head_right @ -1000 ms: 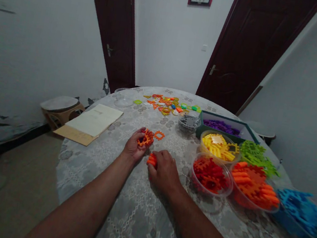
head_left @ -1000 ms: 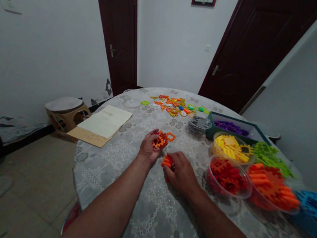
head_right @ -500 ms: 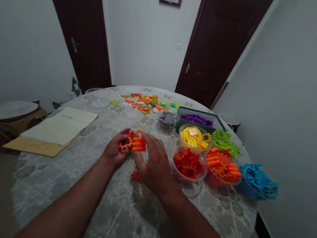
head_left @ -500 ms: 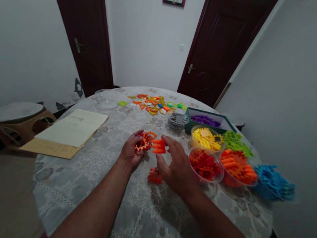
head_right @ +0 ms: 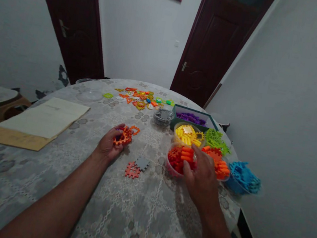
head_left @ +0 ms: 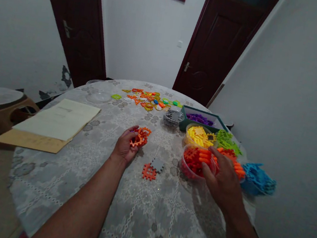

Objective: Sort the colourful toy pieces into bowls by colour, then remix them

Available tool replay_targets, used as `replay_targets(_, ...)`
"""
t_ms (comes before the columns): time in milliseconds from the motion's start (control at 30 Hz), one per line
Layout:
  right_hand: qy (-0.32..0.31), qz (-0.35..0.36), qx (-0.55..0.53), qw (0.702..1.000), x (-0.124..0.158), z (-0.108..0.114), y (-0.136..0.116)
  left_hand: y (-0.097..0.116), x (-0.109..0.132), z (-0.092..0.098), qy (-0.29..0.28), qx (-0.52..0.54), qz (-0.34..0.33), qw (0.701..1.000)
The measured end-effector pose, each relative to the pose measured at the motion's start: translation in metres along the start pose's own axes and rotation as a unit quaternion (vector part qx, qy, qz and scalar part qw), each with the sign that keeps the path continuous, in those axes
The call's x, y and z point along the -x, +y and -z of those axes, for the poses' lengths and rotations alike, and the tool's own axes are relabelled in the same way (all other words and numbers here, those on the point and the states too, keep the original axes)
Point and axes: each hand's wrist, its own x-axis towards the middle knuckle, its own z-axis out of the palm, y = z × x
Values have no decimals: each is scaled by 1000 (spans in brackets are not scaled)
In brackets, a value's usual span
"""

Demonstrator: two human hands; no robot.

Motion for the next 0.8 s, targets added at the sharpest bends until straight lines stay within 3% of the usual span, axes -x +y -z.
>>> replay_targets(500, 49, 75, 95, 991, -13, 6, 34, 1, 0, -1, -3, -18, 0, 1000)
replay_targets(800, 22, 74, 155, 985, -69, 2, 66, 4, 3, -5, 3, -24, 4, 1000)
